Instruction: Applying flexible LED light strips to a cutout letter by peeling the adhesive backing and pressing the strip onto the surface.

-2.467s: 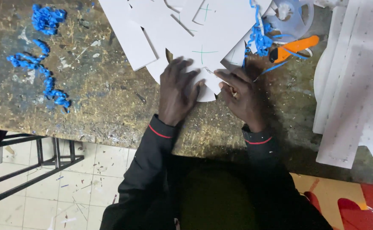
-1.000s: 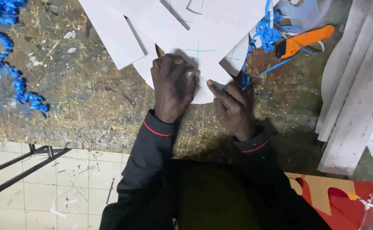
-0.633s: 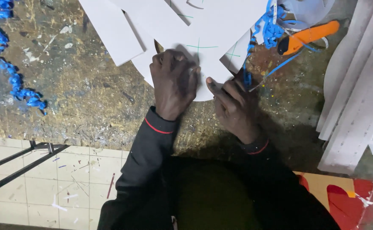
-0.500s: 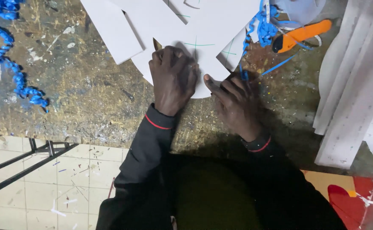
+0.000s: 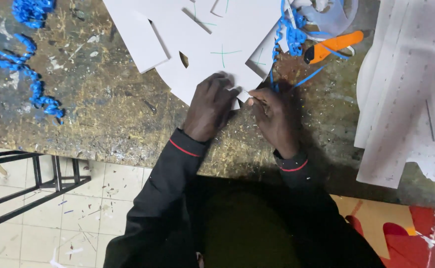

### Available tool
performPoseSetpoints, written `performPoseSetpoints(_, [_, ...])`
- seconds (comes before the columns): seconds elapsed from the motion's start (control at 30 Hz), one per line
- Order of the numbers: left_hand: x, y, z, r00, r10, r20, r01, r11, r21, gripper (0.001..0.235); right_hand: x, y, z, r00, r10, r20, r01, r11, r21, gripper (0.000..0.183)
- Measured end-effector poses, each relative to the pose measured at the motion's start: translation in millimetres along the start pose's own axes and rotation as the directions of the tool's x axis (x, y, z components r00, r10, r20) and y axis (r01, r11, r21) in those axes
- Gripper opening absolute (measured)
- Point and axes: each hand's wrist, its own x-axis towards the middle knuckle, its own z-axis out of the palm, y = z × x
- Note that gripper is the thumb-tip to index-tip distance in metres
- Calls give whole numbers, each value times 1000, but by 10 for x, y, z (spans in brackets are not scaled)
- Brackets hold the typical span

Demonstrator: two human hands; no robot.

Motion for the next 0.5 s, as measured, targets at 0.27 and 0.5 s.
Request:
performPoseSetpoints(0.27, [-78,-230,-67,993,85,80,-92,992,84,47,267,-153,-247,989,-127,77,128,992,-10,15])
performPoseSetpoints(0.5, [-23,-594,-106,941,223,255,-241,970,40,34,430,-144,-226,964,-184,192,185,983,15,22])
